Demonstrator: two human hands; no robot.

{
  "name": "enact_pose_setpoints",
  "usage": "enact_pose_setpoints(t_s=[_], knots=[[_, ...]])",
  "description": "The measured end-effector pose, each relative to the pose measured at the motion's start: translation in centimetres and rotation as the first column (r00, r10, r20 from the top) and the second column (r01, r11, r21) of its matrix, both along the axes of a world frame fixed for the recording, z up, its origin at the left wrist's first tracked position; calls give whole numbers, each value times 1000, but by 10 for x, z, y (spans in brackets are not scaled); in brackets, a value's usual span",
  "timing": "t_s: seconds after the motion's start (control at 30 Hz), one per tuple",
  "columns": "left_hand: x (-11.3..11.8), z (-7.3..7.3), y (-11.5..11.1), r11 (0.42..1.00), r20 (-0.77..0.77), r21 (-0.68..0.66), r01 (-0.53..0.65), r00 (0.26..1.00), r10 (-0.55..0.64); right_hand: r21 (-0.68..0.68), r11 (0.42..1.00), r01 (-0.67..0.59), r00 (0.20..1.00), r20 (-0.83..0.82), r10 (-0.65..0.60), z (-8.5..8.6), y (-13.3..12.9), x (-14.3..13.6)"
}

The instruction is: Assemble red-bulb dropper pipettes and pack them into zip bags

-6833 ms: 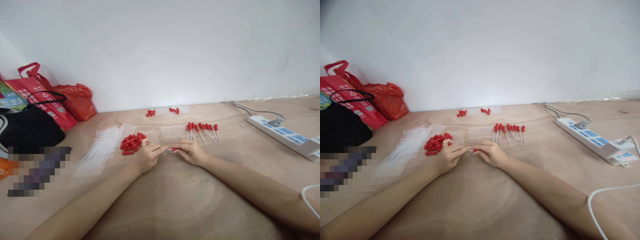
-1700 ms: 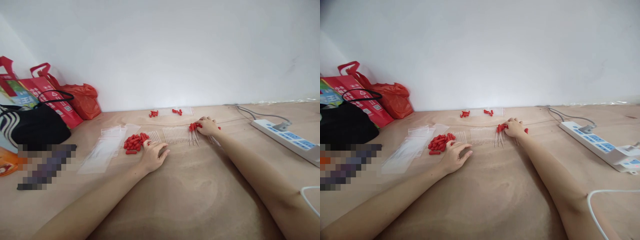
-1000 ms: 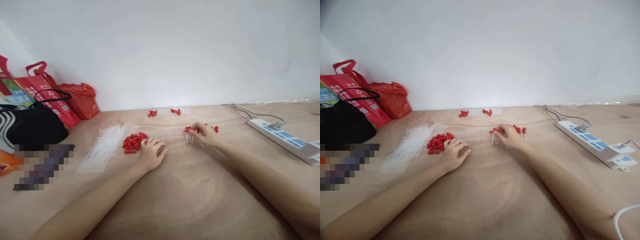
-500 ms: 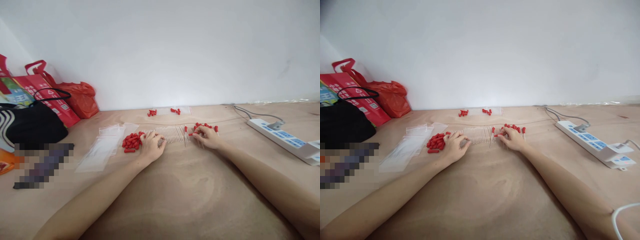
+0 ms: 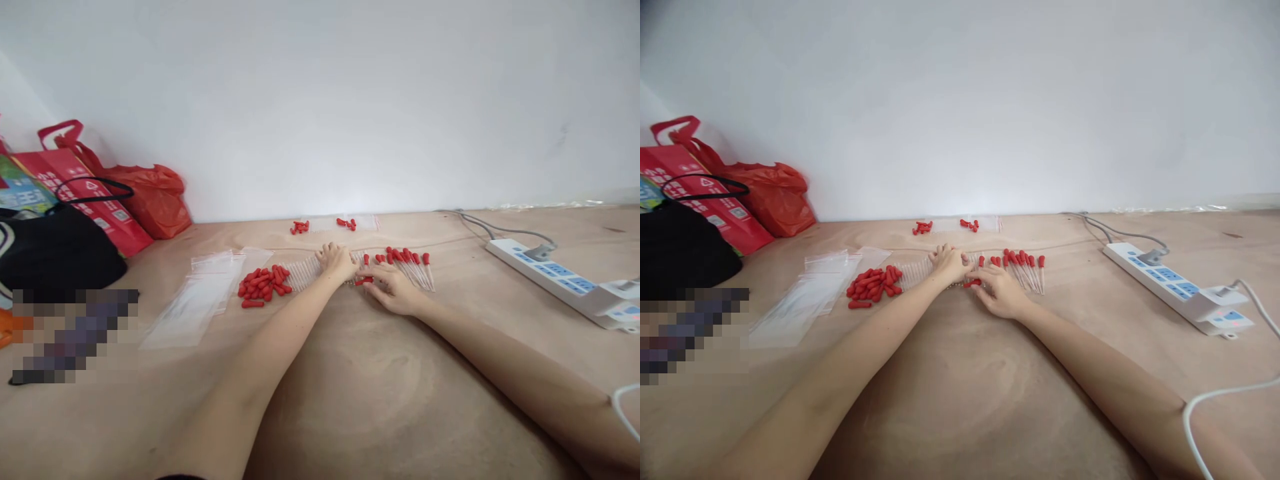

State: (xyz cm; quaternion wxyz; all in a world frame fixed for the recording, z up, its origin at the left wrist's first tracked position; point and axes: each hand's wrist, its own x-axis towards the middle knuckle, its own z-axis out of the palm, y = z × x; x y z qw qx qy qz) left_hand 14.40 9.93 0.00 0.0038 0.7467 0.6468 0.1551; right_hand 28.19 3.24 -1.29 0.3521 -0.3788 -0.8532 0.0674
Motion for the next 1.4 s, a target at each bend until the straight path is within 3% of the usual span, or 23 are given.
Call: enact_pose_setpoints(t_s=[0.1, 0.23, 0.47, 0.6, 0.73, 0.87, 0.97, 1.07, 1.23, 1.4], knots=[[2, 1, 1, 1000, -39, -11, -7, 999, 6, -5, 1000, -28, 997, 72, 29, 1, 0, -2], [8, 6, 2, 1000, -86, -15, 15, 996, -17, -15, 1000, 10, 1000, 28, -10, 0, 1, 2], [20, 8, 3, 999, -91, -32, 20, 996, -23, -13, 969, 248, 967, -64, -248, -8, 3, 2], [17, 12, 5, 999, -22, -36, -11, 1000, 10, -18, 939, 343, 938, -31, -344, -11, 4, -5], [-5, 24, -6, 1000, 55, -10, 23, 998, -23, -38, 897, 441, 898, 25, -440, -12, 8, -14], [-48, 31, -40, 986, 92, 79, 145, 984, -152, -7, 875, 484, 874, 61, -483, -12, 12, -15], [-83, 25, -69, 894, 99, 308, 326, 923, -371, 3, 872, 489, 871, 42, -489, -9, 13, -10], [-107, 13, -88, 828, 5, 371, 420, 891, -454, 16, 877, 480, 877, -12, -480, -4, 14, -2], [-117, -2, -96, 809, -94, 350, 471, 877, -471, 29, 864, 503, 864, -47, -501, -2, 14, 9], [-116, -5, -96, 793, -118, 374, 481, 873, -474, 33, 859, 510, 859, -72, -507, -7, 14, 12]])
